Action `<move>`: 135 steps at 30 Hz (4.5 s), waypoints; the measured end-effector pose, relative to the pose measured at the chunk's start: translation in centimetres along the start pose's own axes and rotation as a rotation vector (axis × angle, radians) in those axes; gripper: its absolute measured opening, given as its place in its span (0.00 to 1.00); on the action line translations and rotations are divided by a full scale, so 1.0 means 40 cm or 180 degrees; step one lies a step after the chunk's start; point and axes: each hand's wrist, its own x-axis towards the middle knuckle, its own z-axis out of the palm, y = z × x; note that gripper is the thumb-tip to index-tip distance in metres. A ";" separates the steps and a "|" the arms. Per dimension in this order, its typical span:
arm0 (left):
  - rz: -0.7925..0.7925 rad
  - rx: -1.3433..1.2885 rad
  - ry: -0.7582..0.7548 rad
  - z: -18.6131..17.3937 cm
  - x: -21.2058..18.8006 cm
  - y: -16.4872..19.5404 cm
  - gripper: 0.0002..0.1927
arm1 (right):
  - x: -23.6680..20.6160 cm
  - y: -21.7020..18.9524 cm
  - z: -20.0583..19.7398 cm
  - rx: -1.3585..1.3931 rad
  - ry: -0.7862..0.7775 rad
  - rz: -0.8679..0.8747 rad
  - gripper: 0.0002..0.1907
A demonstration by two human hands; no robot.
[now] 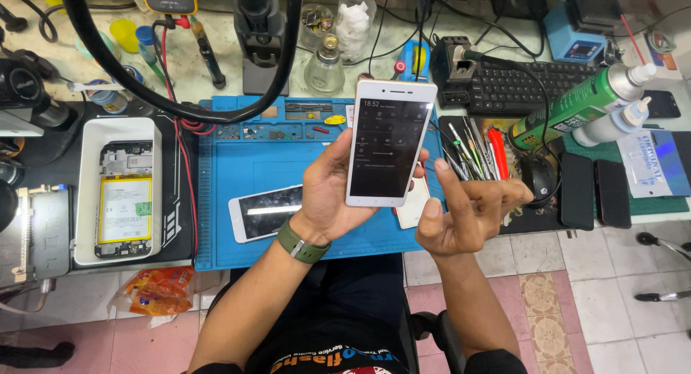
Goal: The person tests several smartphones, tapping their screens and checking the displays, then opens the back cover of a disassembled phone and works on its internal battery and components by hand. They use another working phone, appearing to take photos or reference information, and pick up a screwdriver near the end.
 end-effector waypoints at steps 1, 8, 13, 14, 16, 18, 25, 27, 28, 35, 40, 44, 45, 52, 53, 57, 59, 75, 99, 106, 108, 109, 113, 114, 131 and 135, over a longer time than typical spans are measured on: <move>-0.0014 -0.0022 0.0003 0.001 0.000 0.000 0.35 | -0.001 -0.004 -0.004 0.0056 -0.0002 -0.0088 0.20; -0.0040 0.0004 0.0011 0.005 0.001 0.002 0.35 | -0.017 -0.033 0.007 0.0332 -0.0481 -0.1219 0.17; -0.0003 0.0079 0.0038 0.009 -0.006 0.005 0.35 | 0.007 0.033 0.018 0.0876 0.0489 0.0838 0.25; -0.0003 0.0073 0.0040 0.009 -0.006 0.008 0.35 | 0.006 0.042 0.023 0.1142 0.0781 0.1014 0.24; -0.0004 0.0053 0.0062 0.010 -0.007 0.012 0.35 | -0.005 0.052 0.030 0.1677 0.1348 0.1389 0.21; 0.0016 0.0095 0.0083 0.009 -0.007 0.015 0.35 | -0.030 0.051 0.033 0.1456 0.1052 0.1266 0.19; -0.0024 0.0107 0.0059 0.010 -0.005 0.010 0.36 | -0.067 0.044 0.022 0.1005 0.0629 0.1148 0.16; -0.0025 0.0118 0.0068 0.010 -0.004 0.010 0.36 | -0.060 0.018 0.019 0.1199 0.0480 0.1282 0.20; -0.0027 0.0123 0.0069 0.009 -0.003 0.011 0.36 | -0.057 -0.002 0.017 0.1307 0.0344 0.1296 0.24; -0.0174 0.0559 0.0490 -0.042 0.011 -0.056 0.32 | -0.092 -0.118 0.008 0.1508 -0.0897 0.1552 0.58; -0.0384 0.0633 0.1133 -0.131 0.006 -0.146 0.31 | -0.145 -0.085 0.003 0.1408 -0.1178 0.2361 0.57; -0.0300 0.1090 0.1488 -0.186 -0.004 -0.189 0.27 | -0.180 -0.047 -0.008 0.0919 -0.1461 0.2722 0.54; -0.0321 0.1403 0.1676 -0.191 -0.017 -0.193 0.26 | -0.188 -0.042 -0.008 0.0900 -0.1490 0.2797 0.53; 0.0378 0.3526 0.2037 -0.138 -0.183 -0.125 0.22 | -0.241 -0.029 0.011 0.0412 -0.1736 0.2421 0.48; 0.0532 0.3735 0.2153 -0.124 -0.204 -0.102 0.21 | -0.246 -0.028 0.015 0.0410 -0.1717 0.2388 0.48; 0.1205 0.4670 0.2499 -0.071 -0.278 0.005 0.17 | -0.260 -0.031 0.038 0.0337 -0.1724 0.2201 0.47; 0.1265 0.5226 0.2578 -0.054 -0.301 0.051 0.16 | -0.263 -0.034 0.048 0.0213 -0.1773 0.2148 0.48; -0.0836 0.7769 0.1460 -0.053 -0.308 0.176 0.44 | -0.245 0.060 0.033 -0.0027 -0.1491 0.2184 0.47; -0.1271 0.7373 0.0842 -0.059 -0.167 0.179 0.36 | -0.253 -0.075 0.079 0.1667 -0.2162 0.1694 0.39; -0.0748 0.7260 0.0507 -0.069 -0.186 0.179 0.34 | -0.239 -0.018 0.046 -0.0687 -0.1626 0.1245 0.46; -0.0882 0.7364 0.0590 -0.070 -0.191 0.166 0.37 | -0.238 -0.001 0.044 -0.0616 -0.1696 0.1353 0.47; -0.0950 0.7419 0.0646 -0.070 -0.194 0.160 0.38 | -0.239 0.004 0.044 -0.0568 -0.1733 0.1403 0.48; -0.0824 0.7575 0.0604 -0.070 -0.210 0.148 0.42 | -0.244 0.017 0.056 -0.0479 -0.1930 0.1616 0.50; -0.0779 0.7599 0.0623 -0.070 -0.216 0.149 0.42 | -0.243 0.020 0.058 -0.0394 -0.1930 0.1662 0.50; -0.0255 0.7541 0.0810 -0.093 -0.265 0.152 0.40 | -0.206 0.117 0.069 -0.0237 -0.1645 0.2316 0.43; -0.0301 0.7496 0.0811 -0.095 -0.270 0.149 0.40 | -0.199 0.101 0.070 -0.0252 -0.1847 0.2092 0.46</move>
